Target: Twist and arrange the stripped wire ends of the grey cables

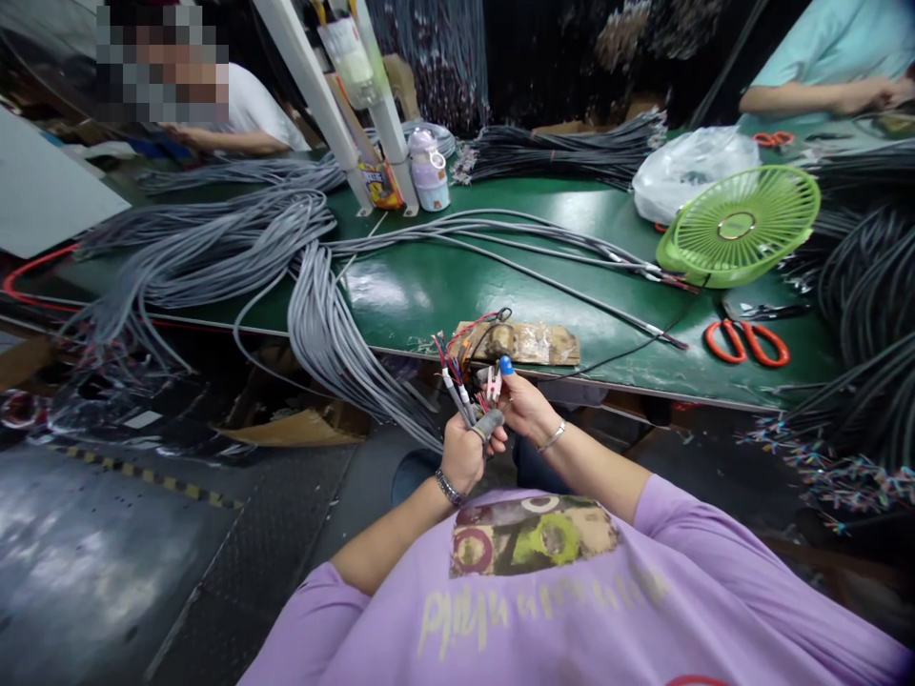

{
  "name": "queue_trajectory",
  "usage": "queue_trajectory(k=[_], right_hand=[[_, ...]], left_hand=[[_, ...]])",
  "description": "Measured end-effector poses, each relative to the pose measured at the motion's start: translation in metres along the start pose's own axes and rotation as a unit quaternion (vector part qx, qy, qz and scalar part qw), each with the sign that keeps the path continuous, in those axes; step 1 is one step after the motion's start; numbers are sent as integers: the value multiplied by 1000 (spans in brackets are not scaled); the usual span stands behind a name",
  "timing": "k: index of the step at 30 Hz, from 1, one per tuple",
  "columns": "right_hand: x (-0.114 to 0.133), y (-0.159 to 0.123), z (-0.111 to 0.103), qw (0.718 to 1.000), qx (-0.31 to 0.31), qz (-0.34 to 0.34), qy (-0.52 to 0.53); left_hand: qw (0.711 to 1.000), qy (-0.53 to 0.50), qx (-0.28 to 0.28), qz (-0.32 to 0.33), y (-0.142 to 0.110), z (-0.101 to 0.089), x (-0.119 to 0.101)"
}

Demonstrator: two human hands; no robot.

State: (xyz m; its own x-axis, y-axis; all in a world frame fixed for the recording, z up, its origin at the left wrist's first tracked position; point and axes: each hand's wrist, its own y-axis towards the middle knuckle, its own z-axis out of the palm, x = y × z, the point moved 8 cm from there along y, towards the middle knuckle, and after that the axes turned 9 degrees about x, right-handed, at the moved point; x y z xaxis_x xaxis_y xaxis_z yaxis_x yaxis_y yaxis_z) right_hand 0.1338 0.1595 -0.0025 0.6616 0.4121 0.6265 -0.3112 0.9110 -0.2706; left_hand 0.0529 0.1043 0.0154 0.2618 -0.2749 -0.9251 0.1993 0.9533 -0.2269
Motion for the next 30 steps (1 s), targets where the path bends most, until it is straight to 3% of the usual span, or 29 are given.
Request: queue_trajectory(k=[12, 24, 30], right_hand=[[-1, -18, 2, 993, 94, 74, 24], [0, -7, -2, 998, 56, -13, -14], [-12, -4, 11, 989, 126, 62, 47]], left_hand=[[999, -13, -14, 26, -17, -6, -10], [994, -41, -69, 71, -10, -10, -20], [995, -34, -68, 68, -6, -6, -15]])
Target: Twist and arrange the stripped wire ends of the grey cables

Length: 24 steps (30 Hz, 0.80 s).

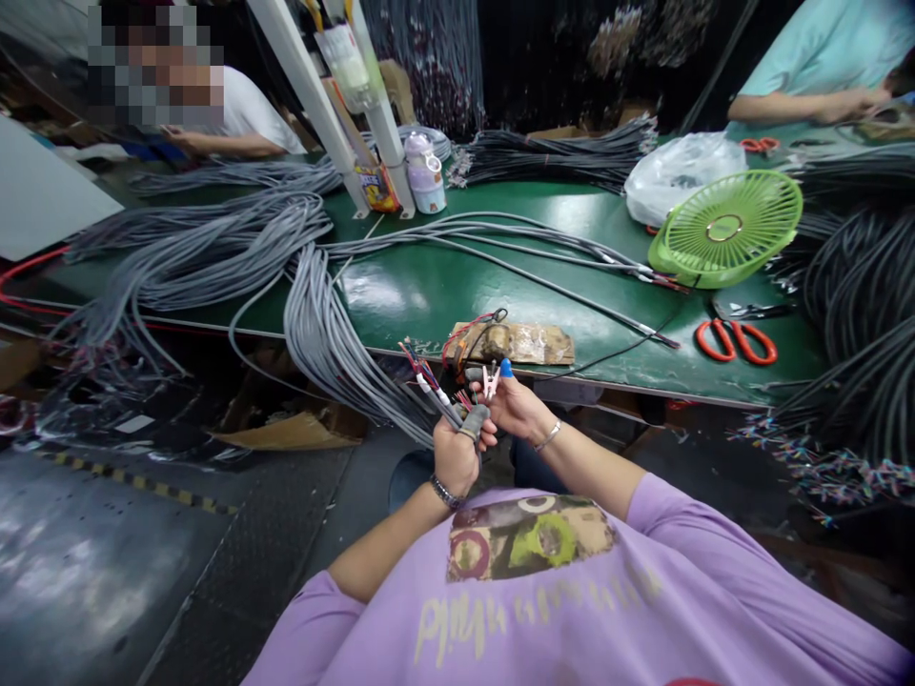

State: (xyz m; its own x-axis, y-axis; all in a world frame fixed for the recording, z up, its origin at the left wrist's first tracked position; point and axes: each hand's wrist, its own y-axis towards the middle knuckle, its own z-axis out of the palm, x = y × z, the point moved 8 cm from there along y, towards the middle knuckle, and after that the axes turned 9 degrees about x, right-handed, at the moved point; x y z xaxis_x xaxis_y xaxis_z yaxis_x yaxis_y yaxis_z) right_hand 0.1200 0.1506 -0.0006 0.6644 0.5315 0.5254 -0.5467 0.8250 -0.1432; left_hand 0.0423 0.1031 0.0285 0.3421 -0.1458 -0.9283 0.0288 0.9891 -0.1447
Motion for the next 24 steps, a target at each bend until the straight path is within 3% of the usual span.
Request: queue_trajectory(k=[3, 11, 24], right_hand=[[-5, 2, 2, 999, 12, 28, 15], [-5, 3, -7, 994, -78, -17, 70], [-1, -11, 0, 999, -8, -13, 50]], left_hand=[[1000, 8, 0, -5, -1, 0, 2], [999, 33, 15, -24, -2, -2, 10], [998, 27, 42, -36, -14, -6, 8]])
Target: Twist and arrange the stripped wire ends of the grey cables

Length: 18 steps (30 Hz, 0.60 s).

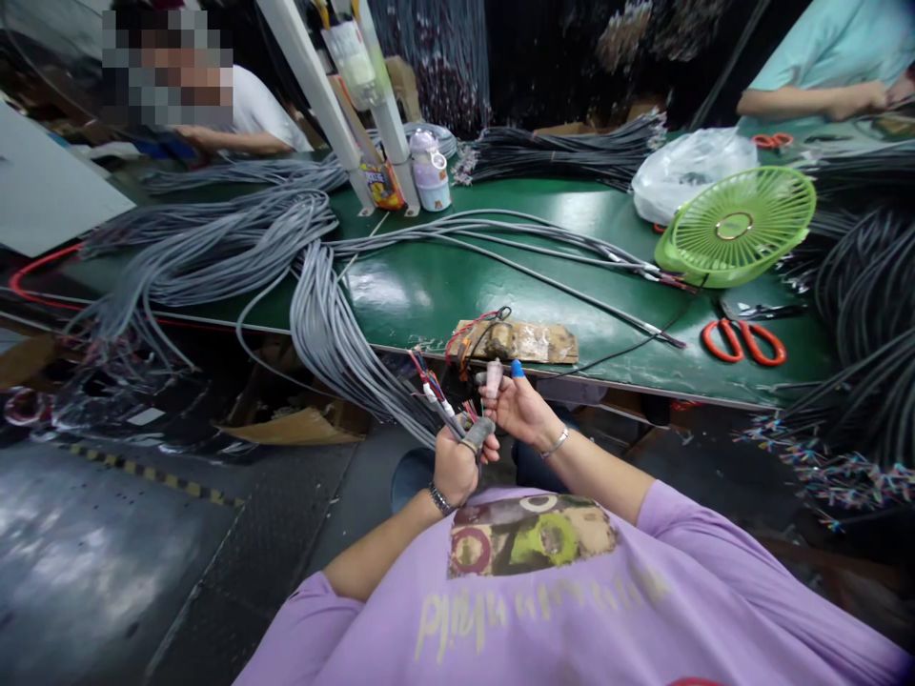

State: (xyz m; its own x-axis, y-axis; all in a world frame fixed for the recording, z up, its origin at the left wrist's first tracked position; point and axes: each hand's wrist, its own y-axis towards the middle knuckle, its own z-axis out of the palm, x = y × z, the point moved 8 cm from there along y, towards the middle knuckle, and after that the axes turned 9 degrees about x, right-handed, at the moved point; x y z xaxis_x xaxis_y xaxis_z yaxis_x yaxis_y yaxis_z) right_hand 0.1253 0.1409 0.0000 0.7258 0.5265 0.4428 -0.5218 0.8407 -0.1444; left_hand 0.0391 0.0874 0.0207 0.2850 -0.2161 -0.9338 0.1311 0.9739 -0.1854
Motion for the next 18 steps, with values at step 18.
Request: queue_trajectory(k=[18], right_hand=[[11, 3, -3, 994, -100, -23, -22]], left_hand=[[999, -13, -37, -8, 15, 5, -1]])
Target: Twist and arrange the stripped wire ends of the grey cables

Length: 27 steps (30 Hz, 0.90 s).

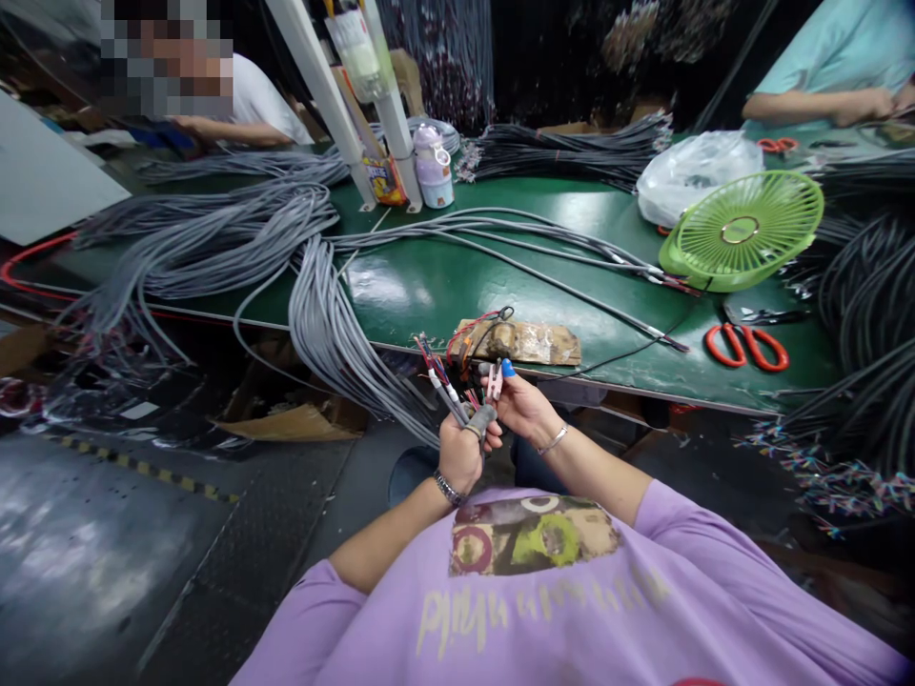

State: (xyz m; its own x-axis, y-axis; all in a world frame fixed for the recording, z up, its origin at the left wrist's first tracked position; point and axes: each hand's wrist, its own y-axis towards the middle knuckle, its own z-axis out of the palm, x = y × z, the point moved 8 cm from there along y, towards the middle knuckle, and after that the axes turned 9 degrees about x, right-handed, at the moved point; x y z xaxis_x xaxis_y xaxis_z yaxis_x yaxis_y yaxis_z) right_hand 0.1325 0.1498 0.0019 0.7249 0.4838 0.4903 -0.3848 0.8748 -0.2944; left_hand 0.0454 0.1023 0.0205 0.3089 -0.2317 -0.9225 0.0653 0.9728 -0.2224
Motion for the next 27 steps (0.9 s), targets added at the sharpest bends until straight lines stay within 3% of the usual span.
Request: queue_trajectory(k=[9, 16, 20, 27], right_hand=[[-5, -4, 2, 999, 39, 7, 11], [2, -27, -21, 999, 32, 6, 5], [8, -41, -31, 998, 15, 10, -68], [4, -24, -12, 989, 17, 67, -128]], left_hand=[[1000, -11, 9, 4, -5, 0, -1], [1000, -8, 11, 3, -16, -10, 0], [1000, -3, 4, 15, -19, -13, -4], [1000, -16, 7, 19, -16, -6, -7]])
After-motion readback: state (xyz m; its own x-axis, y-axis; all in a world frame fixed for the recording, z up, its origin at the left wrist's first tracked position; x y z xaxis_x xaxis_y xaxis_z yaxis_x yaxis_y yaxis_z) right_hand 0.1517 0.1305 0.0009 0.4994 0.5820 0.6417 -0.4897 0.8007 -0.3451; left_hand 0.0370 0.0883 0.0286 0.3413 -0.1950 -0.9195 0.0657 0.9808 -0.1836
